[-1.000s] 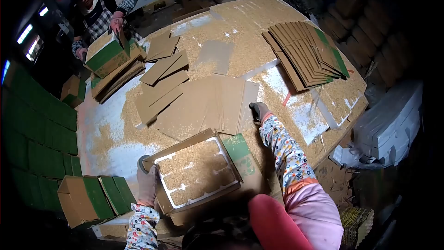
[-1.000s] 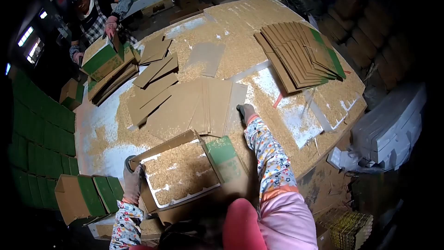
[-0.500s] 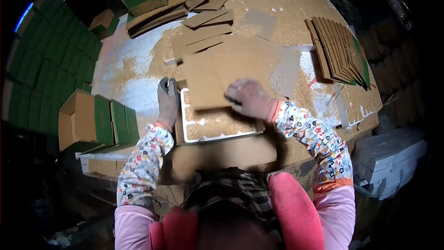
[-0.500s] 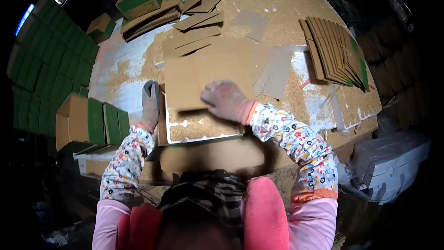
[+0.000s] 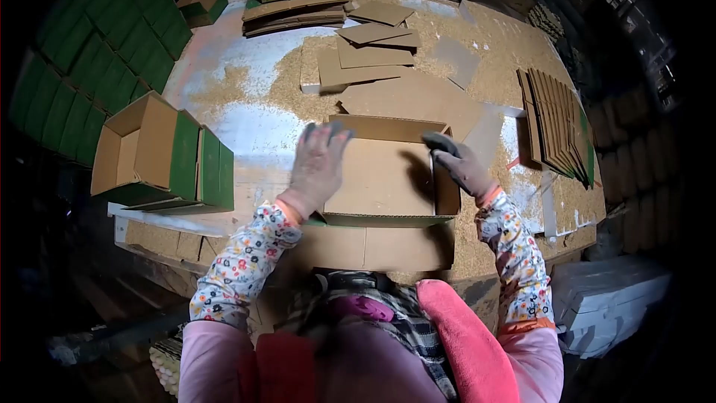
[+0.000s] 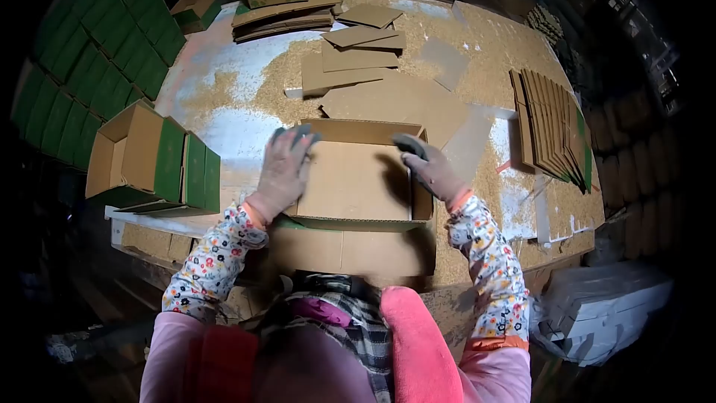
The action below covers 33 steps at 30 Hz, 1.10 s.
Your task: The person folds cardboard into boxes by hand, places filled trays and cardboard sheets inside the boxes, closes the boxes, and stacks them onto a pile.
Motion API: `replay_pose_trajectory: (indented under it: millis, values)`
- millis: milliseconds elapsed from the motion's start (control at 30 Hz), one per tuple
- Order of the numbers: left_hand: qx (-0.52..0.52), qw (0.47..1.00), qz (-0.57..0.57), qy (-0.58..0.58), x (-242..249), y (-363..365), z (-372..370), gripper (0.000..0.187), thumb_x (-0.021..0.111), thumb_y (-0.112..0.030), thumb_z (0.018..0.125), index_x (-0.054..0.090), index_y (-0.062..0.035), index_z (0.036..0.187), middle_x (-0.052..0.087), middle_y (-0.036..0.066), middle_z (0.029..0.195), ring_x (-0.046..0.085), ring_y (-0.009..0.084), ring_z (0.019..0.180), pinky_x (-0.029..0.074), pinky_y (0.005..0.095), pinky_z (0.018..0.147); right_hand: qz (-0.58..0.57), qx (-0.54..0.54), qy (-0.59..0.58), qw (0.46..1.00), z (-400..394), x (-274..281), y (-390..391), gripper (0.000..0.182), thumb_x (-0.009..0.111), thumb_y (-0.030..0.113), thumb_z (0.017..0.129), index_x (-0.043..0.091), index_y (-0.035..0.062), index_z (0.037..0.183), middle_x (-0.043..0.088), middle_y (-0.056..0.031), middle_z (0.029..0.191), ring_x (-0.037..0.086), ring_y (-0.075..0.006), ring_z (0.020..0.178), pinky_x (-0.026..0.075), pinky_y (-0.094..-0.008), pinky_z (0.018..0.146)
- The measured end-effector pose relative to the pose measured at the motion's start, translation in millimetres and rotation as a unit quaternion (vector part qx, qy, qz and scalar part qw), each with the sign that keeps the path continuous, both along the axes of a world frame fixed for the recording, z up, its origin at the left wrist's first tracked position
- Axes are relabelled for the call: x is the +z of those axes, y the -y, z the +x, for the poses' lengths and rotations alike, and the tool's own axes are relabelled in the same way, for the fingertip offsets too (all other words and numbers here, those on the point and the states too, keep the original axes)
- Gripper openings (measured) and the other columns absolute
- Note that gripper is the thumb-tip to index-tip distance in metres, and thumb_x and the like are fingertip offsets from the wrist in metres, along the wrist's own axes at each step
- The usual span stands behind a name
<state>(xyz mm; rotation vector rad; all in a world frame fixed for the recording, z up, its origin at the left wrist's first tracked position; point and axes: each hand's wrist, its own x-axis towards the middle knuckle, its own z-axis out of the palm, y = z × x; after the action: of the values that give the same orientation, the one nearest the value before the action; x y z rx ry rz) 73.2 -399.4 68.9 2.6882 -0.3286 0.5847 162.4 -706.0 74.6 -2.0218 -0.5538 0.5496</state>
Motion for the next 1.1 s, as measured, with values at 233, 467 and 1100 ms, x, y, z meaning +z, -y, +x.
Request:
replay_pose_trajectory:
  millis: [233, 467, 1100]
  values:
    - [0.216, 0.89, -0.296, -0.272, -152, 11, -5, 0.073, 0.07, -0.042, 0.08, 0.041, 0.0002, 0.132, 0.049, 0.024, 0.129, 0.059, 0.0309, 0.103, 0.047, 0.0362, 0.09, -0.29, 0.032, -0.003, 0.956, 14, -122, 18, 0.063, 0.061, 0.043, 0.087, 0.047, -0.0028, 0.129, 0.056, -0.016, 0.123, 0.05, -0.025, 0.117, 0.034, -0.0358, 0.103]
    - [0.123, 0.663, -0.658, -0.335, -107, -28, -11, 0.034, 0.059, -0.025, 0.092, 0.06, 0.0027, 0.112, 0.066, 0.007, 0.102, 0.061, 0.0131, 0.088, 0.049, 0.0251, 0.078, 0.214, -0.195, -0.198, 0.936, -51, -109, -6, 0.044, 0.057, 0.019, 0.092, 0.043, 0.0026, 0.13, 0.056, -0.0108, 0.116, 0.055, -0.0231, 0.105, 0.047, -0.0334, 0.089]
    - [0.505, 0.527, -0.514, 0.45, -68, -446, -146, 0.048, 0.037, -0.035, 0.098, 0.059, 0.0055, 0.111, 0.061, 0.025, 0.107, 0.056, 0.0383, 0.098, 0.042, 0.0378, 0.087, 0.198, 0.312, -0.009, 0.929, -49, 15, -537, 0.055, 0.046, 0.045, 0.095, 0.036, 0.0134, 0.139, 0.048, -0.0102, 0.131, 0.052, -0.0239, 0.113, 0.051, -0.0412, 0.085]
